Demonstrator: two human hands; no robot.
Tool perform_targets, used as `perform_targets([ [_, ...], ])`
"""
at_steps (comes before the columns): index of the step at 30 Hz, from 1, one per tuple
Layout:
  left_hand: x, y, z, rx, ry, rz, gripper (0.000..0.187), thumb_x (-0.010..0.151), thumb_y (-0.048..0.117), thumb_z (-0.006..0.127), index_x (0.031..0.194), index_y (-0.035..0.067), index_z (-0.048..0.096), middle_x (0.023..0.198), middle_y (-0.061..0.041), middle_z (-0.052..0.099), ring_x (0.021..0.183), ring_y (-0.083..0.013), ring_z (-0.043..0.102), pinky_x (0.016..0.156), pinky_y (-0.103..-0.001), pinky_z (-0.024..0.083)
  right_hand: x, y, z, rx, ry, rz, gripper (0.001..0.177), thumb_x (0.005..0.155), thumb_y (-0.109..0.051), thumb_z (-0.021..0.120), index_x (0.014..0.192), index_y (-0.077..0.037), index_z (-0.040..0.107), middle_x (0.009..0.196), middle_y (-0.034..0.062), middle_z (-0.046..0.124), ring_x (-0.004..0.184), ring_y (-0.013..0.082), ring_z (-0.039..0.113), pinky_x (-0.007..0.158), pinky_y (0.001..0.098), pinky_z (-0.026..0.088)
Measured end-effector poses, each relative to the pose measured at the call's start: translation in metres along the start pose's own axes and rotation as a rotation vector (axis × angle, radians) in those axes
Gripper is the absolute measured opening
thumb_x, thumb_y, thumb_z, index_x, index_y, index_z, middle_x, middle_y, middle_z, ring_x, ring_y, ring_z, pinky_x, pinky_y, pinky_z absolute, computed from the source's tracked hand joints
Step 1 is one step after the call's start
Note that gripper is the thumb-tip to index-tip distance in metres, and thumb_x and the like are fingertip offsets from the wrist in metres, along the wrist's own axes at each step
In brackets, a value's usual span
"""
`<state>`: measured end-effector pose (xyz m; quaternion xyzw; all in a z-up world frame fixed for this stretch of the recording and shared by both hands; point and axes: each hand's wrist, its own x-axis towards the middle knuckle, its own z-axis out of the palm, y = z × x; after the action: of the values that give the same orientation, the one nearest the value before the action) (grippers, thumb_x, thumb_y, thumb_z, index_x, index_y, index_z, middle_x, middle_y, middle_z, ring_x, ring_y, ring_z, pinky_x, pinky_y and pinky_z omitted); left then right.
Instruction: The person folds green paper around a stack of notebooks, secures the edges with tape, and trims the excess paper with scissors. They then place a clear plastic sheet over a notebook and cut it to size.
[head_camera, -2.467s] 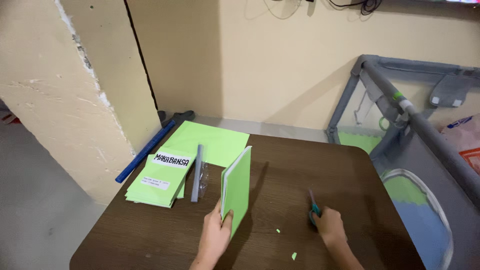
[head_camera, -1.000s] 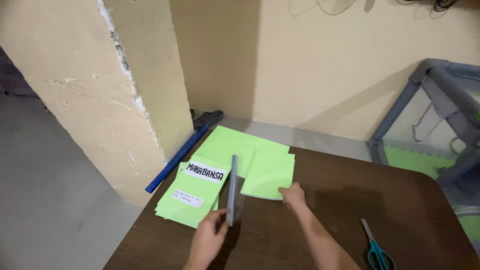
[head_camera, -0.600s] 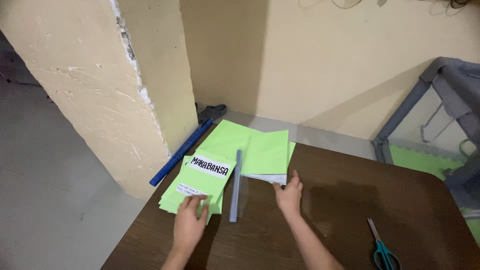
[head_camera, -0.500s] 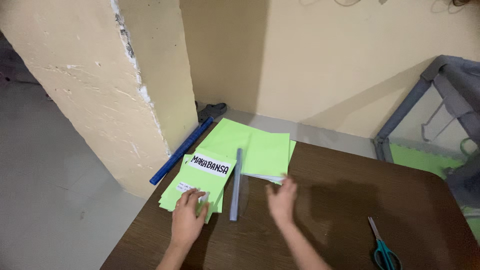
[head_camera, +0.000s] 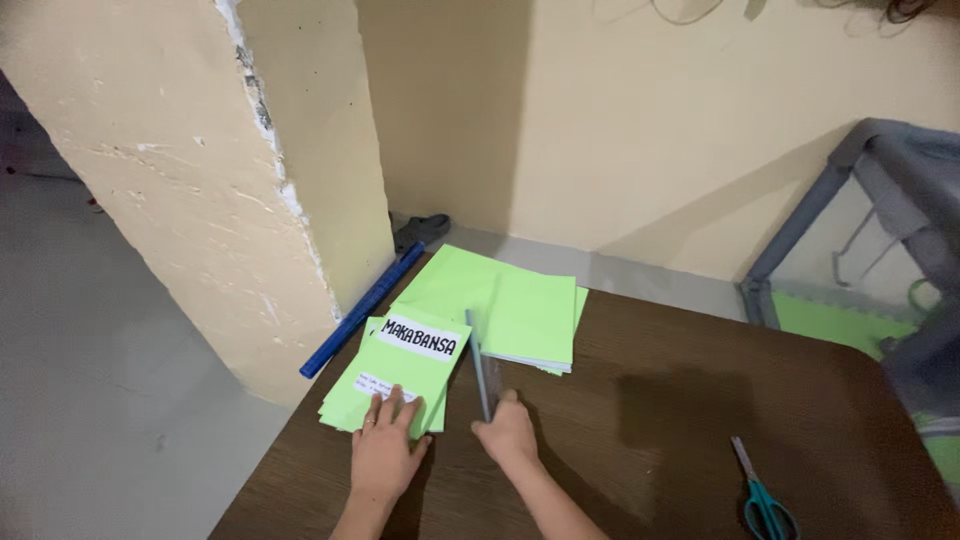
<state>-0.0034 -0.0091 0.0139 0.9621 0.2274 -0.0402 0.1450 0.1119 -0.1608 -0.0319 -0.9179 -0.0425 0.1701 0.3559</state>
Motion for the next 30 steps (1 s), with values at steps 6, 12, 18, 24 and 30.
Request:
perform_targets([
  [6, 0.026, -0.01, 0.003, 0.015, -0.094, -0.043, 0.053, 0.1, 0.061, 0.057, 0.138, 0.025, 0.061, 0.154, -0.005, 0.048, 0.143, -0.0293, 0.046, 0.119, -0.057, 0.039, -0.003, 0.066, -0.017, 0.071, -0.102, -0.046, 0.041, 0.079, -0.016, 0.077, 0.118, -0.006, 0.066, 0.107, 0.0151, 0.076, 0.093, 0.0248, 0.076, 0.088, 0.0398, 0.061],
  [12, 0.078, -0.072, 0.0, 0.111, 0.488, -0.119, 0.103, 0.067, 0.064, 0.078, 0.143, 0.0, 0.051, 0.144, -0.027, 0.049, 0.13, -0.0492, 0.049, 0.095, -0.068, 0.05, -0.034, 0.151, -0.046, 0.335, -0.19, 0.145, 0.04, 0.078, -0.015, 0.076, 0.117, -0.011, 0.071, 0.098, 0.0058, 0.073, 0.096, 0.0192, 0.071, 0.093, 0.0367, 0.056],
  [18, 0.083, -0.077, -0.013, -0.09, 0.117, -0.341, 0.086, 0.065, 0.052, 0.093, 0.136, 0.012, 0.064, 0.133, -0.019, 0.066, 0.125, -0.0341, 0.065, 0.104, -0.052, 0.055, -0.048, 0.237, -0.033, 0.698, 0.046, 0.058, 0.042, 0.075, -0.009, 0.074, 0.117, -0.005, 0.071, 0.094, 0.0151, 0.078, 0.092, 0.024, 0.076, 0.095, 0.0416, 0.057],
  [24, 0.088, -0.067, -0.022, -0.177, 0.101, -0.293, 0.088, 0.055, 0.042, 0.102, 0.12, -0.004, 0.066, 0.116, -0.021, 0.073, 0.106, -0.0326, 0.074, 0.088, -0.043, 0.061, -0.065, 0.227, -0.021, 0.999, 0.095, 0.094, 0.035, 0.087, -0.014, 0.062, 0.122, -0.012, 0.064, 0.097, 0.0141, 0.076, 0.088, 0.0207, 0.075, 0.085, 0.0377, 0.061],
  [30, 0.079, -0.063, -0.001, -0.288, 0.218, -0.257, 0.091, 0.064, 0.033, 0.096, 0.132, -0.011, 0.054, 0.117, -0.028, 0.07, 0.105, -0.0368, 0.073, 0.089, -0.046, 0.062, -0.078, 0.196, -0.052, 0.659, 0.176, 0.07, 0.025, 0.096, -0.013, 0.063, 0.119, -0.008, 0.068, 0.084, 0.0117, 0.069, 0.064, 0.0154, 0.063, 0.055, 0.029, 0.055],
])
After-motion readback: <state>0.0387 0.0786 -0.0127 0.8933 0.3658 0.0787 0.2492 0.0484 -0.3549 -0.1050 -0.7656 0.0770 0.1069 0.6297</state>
